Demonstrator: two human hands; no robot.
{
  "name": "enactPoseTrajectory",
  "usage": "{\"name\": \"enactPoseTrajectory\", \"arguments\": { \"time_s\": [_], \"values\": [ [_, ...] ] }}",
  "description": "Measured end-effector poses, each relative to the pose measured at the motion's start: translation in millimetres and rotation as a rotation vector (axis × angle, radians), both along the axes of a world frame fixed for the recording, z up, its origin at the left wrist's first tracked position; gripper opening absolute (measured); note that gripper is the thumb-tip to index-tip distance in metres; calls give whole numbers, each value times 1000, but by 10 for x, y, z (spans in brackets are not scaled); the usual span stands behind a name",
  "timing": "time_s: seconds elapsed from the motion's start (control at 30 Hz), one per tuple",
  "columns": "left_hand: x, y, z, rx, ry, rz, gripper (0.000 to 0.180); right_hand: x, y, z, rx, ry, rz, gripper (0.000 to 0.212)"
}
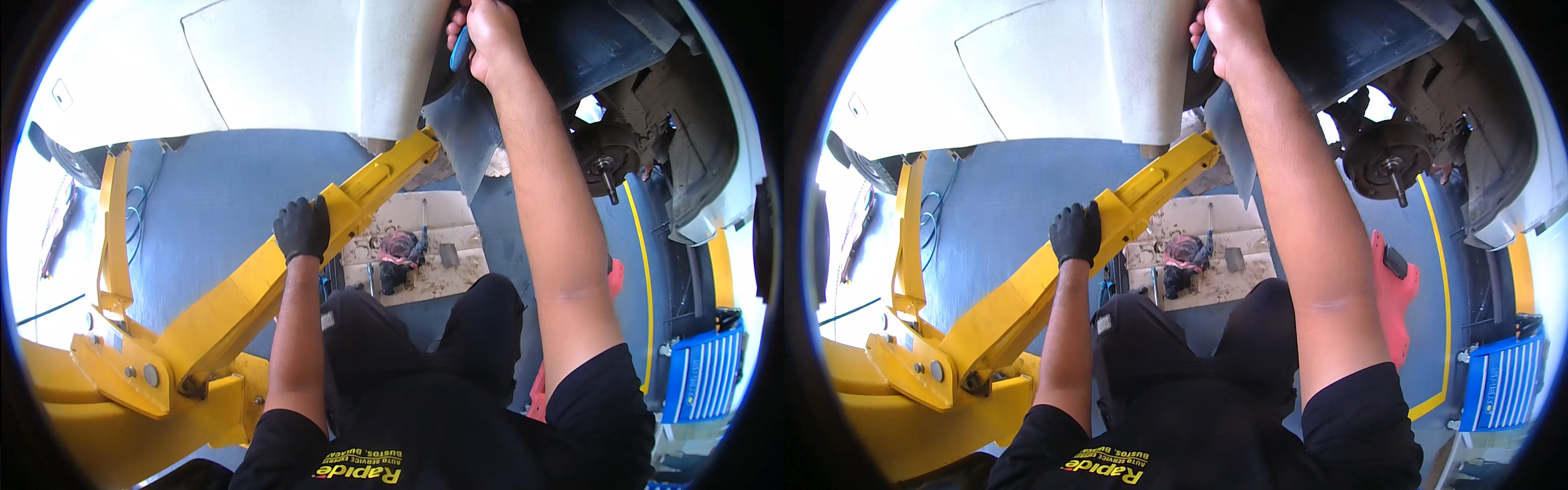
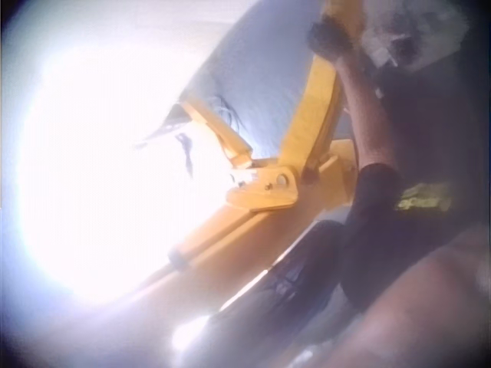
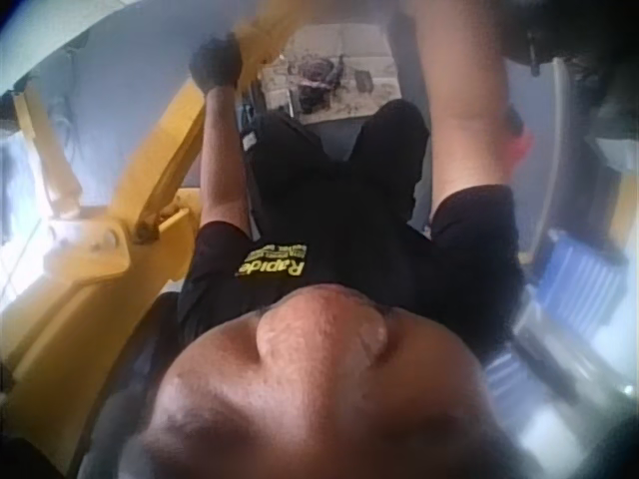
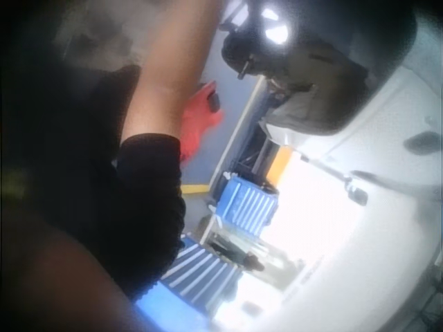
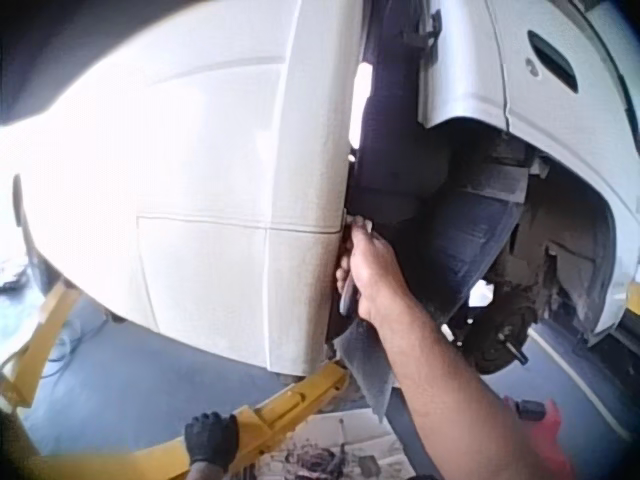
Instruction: The person works under a white van raised on a yellow lift, using a ratchet to loosen and tighten bolts on the suspension area. They retrieve a tool from a blue toolbox, apply spray lubricant, and continue fastening components under the vehicle.
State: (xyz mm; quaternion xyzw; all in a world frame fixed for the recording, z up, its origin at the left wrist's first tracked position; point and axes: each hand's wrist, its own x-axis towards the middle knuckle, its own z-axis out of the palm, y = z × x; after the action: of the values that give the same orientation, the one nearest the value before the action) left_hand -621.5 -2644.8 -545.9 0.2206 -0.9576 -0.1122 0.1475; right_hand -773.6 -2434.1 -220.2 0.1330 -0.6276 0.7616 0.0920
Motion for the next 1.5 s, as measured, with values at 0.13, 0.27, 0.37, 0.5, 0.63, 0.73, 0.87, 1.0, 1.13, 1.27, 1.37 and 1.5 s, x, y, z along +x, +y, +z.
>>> {"name": "enactPoseTrajectory", "arguments": {
  "time_s": [0.13, 0.27, 0.37, 0.5, 0.63, 0.73, 0.87, 1.0, 1.13, 1.27, 1.37, 1.5],
  "values": [
    [48, -18, 33, 25, -28, 11, 50, 61, 59, 134, 86, -148, 108, 38],
    [73, -29, 12, 20, -32, 20, 50, 377, -99, 54, 371, 119, -255, 53],
    [24, 33, 35, -5, 4, 14, 49, -31, -10, -128, 562, 485, -602, 45],
    [5, 4, 3, -29, 15, 3, 49, -100, -82, -251, 533, 486, -550, 40],
    [36, -22, -23, -26, -5, -12, 49, 69, 22, 77, 454, 35, -177, 67],
    [110, -65, -53, -27, -22, 8, 50, 88, -2, 144, 452, -26, -126, 69],
    [-6, 49, 15, -14, 2, 1, 50, -55, -5, 11, 575, 350, -522, 58],
    [-5, 38, 30, -33, -28, -18, 50, -240, -26, -149, 644, 414, -656, 54],
    [73, -59, -26, -61, -58, -10, 49, 3, 50, 232, 659, -51, -58, 69],
    [44, -27, -53, -70, -9, -8, 50, -170, 43, 58, 752, 398, -404, 66],
    [-42, 27, 14, -56, -28, -32, 51, -96, -34, -115, 649, 380, -603, 63],
    [-29, 44, -37, -88, -40, -39, 51, -246, 63, -107, 672, 396, -606, 61]
  ]
}}
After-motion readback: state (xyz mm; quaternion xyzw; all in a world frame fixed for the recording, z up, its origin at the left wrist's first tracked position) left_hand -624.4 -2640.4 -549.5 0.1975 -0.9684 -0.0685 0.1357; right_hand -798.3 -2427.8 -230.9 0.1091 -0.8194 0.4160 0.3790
